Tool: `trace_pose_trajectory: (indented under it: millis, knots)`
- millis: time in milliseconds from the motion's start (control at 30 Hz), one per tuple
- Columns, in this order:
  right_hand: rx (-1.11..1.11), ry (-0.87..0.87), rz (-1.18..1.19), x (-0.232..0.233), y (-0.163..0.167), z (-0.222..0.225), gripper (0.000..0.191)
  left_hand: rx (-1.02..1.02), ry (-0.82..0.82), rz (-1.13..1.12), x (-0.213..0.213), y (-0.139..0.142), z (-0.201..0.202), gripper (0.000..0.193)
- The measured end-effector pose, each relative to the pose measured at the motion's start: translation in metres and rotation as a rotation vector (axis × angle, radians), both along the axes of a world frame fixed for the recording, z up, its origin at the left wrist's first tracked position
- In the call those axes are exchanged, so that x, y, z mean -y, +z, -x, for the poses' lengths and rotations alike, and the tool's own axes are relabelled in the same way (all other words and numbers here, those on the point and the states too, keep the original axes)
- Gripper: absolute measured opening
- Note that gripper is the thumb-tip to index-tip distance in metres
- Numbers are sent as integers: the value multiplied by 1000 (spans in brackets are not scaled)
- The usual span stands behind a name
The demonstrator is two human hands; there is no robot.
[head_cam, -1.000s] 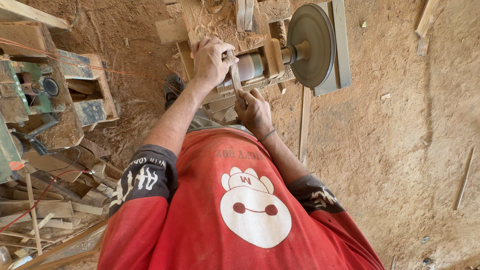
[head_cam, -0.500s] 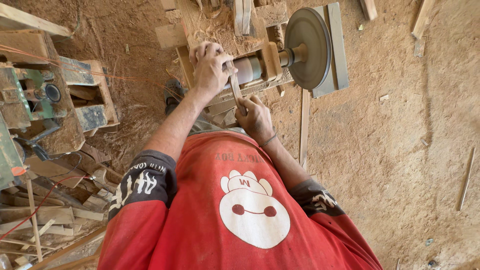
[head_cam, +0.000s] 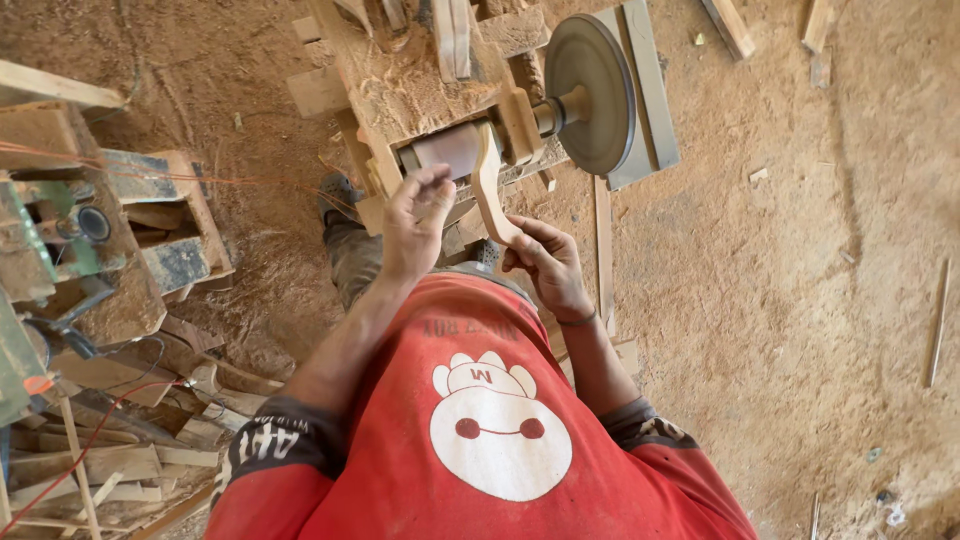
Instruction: The person sands a small, curved wooden piece against a rotating sanding drum. They hold the piece with both hands, repeatedly moving it along the drum to smooth its surface. The person frequently pauses to visually inspect the piece before resuming sanding.
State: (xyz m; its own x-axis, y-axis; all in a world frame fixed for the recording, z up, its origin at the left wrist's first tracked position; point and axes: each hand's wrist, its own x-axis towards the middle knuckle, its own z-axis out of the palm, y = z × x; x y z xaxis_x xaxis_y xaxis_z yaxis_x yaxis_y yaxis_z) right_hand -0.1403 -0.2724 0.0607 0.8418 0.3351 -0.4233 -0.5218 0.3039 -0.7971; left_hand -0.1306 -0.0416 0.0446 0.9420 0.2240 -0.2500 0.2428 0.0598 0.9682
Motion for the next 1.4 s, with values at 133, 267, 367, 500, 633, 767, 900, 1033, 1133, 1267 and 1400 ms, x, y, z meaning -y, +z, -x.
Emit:
trace_pose_trajectory:
  millis: [133,267,367,500,633,767,900,1033,1133,1267,1400]
  knots:
    - [-60,-17,-224,0,1,-1,35,129,-44,442,12,22,-1,27]
    - [-47,2,-310,-8,2,-3,35,127,25,576,17,35,-8,27]
    - [-39,-2,-307,-14,2,-2,36,119,34,575,14,40,-10,27]
    - [-54,-19,-264,-17,0,-1,36,94,23,582,8,42,-10,29]
    - [63,17,-217,-18,3,-2,35,73,-3,536,6,39,-8,27]
    - [155,70,-11,-21,16,-6,35,32,-23,542,8,28,-10,28]
    - [421,115,261,-34,22,-26,32,131,-11,408,11,14,-11,30]
    - [779,163,799,-50,12,-46,28,95,46,73,9,1,1,28]
    - [930,175,993,-62,0,-55,25,40,41,101,6,-9,12,25]
    - [1100,198,1136,-73,-15,-62,20,-27,39,105,1,-17,32,26]
    - [1167,237,1174,-76,-22,-64,18,-37,85,105,-2,-23,39,27]
